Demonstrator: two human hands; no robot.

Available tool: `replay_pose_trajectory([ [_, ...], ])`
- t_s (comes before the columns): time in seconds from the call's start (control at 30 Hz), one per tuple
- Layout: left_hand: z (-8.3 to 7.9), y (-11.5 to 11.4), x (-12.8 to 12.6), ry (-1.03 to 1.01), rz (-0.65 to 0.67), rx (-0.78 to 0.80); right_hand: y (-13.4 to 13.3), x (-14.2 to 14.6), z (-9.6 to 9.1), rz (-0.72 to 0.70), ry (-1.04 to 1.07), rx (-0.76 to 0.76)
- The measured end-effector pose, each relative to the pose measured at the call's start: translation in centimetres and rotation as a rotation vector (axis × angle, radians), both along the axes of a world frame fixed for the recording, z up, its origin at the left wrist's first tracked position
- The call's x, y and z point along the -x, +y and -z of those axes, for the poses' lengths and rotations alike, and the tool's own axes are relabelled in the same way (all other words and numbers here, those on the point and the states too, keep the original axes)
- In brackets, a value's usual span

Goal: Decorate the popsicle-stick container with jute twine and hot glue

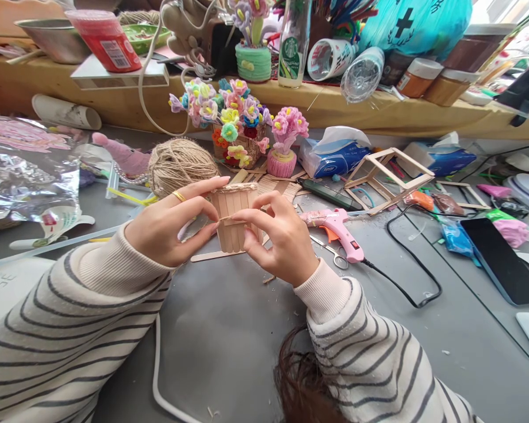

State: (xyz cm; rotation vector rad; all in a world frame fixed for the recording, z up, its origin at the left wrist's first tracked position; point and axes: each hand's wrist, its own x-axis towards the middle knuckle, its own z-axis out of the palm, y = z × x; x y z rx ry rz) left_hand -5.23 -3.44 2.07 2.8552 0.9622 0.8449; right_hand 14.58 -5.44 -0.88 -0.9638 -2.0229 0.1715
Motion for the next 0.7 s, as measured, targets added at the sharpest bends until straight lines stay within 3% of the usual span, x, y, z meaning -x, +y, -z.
replay_pose_trajectory([
  [0.7,0.13,0.2,-0.03,-0.002,-0.012,0.019,0.01,0.15,-0.07,-0.008,0.01,0.005],
])
